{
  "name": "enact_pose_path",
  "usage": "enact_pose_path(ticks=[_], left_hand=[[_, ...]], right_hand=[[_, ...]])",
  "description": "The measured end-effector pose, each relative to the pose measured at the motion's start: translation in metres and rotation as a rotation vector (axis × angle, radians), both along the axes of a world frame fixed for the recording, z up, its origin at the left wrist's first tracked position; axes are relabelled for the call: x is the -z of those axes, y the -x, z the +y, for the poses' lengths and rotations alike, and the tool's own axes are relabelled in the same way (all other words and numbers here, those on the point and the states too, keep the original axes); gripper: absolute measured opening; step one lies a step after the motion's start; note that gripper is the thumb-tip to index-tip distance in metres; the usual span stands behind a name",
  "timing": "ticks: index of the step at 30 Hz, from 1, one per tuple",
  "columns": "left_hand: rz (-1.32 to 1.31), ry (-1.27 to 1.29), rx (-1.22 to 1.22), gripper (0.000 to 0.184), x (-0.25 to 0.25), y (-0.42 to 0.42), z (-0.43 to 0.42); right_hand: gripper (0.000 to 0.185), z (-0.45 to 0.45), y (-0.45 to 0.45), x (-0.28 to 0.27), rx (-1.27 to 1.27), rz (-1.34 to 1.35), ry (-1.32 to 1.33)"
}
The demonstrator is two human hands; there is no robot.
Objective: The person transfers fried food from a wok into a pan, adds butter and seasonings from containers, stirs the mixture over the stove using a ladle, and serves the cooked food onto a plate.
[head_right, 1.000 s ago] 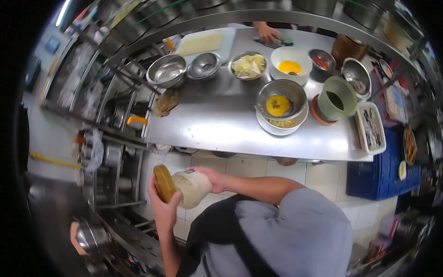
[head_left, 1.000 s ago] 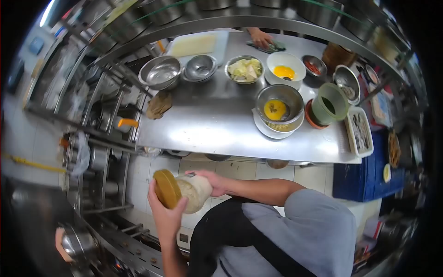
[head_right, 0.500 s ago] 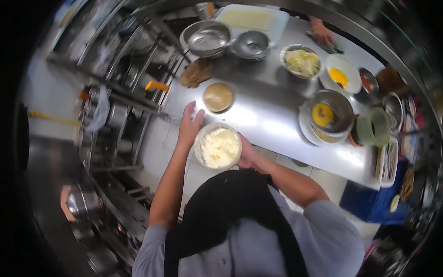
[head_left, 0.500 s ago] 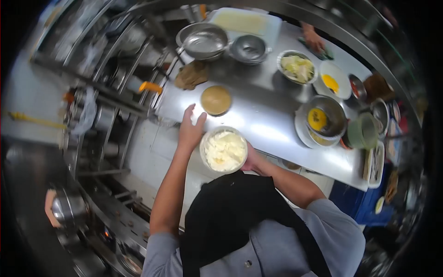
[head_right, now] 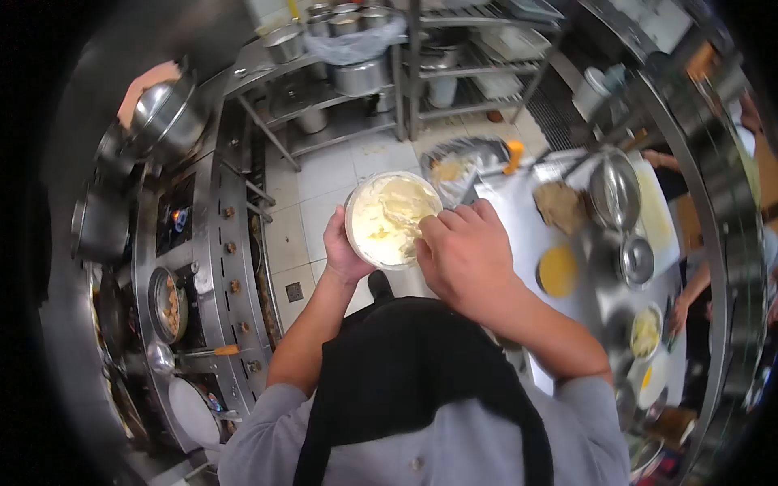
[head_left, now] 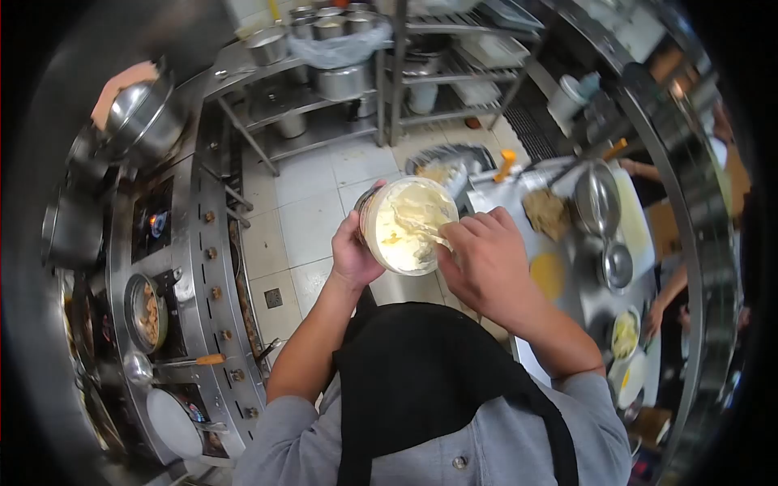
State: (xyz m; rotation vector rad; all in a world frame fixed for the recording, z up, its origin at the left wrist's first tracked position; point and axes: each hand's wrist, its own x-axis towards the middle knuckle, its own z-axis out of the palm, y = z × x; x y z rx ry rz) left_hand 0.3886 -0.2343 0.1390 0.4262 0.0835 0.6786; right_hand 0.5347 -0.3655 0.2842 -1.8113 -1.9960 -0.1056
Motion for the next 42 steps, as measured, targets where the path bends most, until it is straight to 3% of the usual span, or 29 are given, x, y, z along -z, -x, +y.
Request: enact_pose_path(ticks=[5, 12, 14, 15, 17, 19, 22, 26, 28, 29, 31, 34, 42], left_hand=[[-0.097, -0.125, -0.211, 0.079, -0.013, 0.051, 0.072], [-0.070, -0.143, -0.392, 0.079, -0.011, 0.119, 0.150], [-0.067, -0.145, -0.459, 0.078, -0.009, 0.138, 0.165], [-0.074, -0.123, -0.495, 0.077, -0.009, 0.146, 0.170], [-0.082, -0.103, -0.578, 0.075, -0.008, 0.163, 0.178], [-0.088, -0.056, -0.647, 0.070, -0.007, 0.180, 0.183], [-0.103, 0.053, -0.721, 0.067, 0.005, 0.208, 0.186], [-0.083, 0.071, -0.888, 0.066, 0.013, 0.240, 0.178], [-0.109, 0.077, -0.970, 0.066, 0.016, 0.255, 0.173], [-0.107, 0.074, -1.020, 0.066, 0.016, 0.262, 0.170], [-0.108, 0.063, -1.132, 0.066, 0.016, 0.277, 0.166], [0.009, 0.127, -1.388, 0.072, 0.014, 0.296, 0.163], [-0.054, 0.220, -1.706, 0.068, 0.018, 0.335, 0.154]], right_hand=[[0.012, 0.100, 0.035, 0.005, -0.129, -0.177, 0.068], [0.011, 0.210, 0.096, 0.002, -0.351, -0.178, 0.066], [0.009, 0.235, 0.113, -0.007, -0.394, 0.089, 0.116], [0.009, 0.248, 0.118, -0.007, -0.431, 0.085, 0.114], [0.008, 0.272, 0.121, -0.006, -0.599, 0.340, 0.237], [0.011, 0.298, 0.129, -0.004, -0.678, 0.369, 0.381], [0.011, 0.335, 0.147, 0.012, -0.716, 0.596, 0.807], [0.010, 0.382, 0.186, 0.041, -0.940, 0.728, 0.980], [0.012, 0.400, 0.209, 0.045, -0.886, 0.797, 1.271], [0.012, 0.408, 0.221, 0.048, -0.930, 0.772, 1.296], [0.008, 0.421, 0.244, 0.060, -0.887, 1.010, 1.500], [0.006, 0.441, 0.282, 0.072, -0.804, 1.099, 1.701], [0.005, 0.487, 0.383, 0.072, -0.743, 0.960, 1.940]])
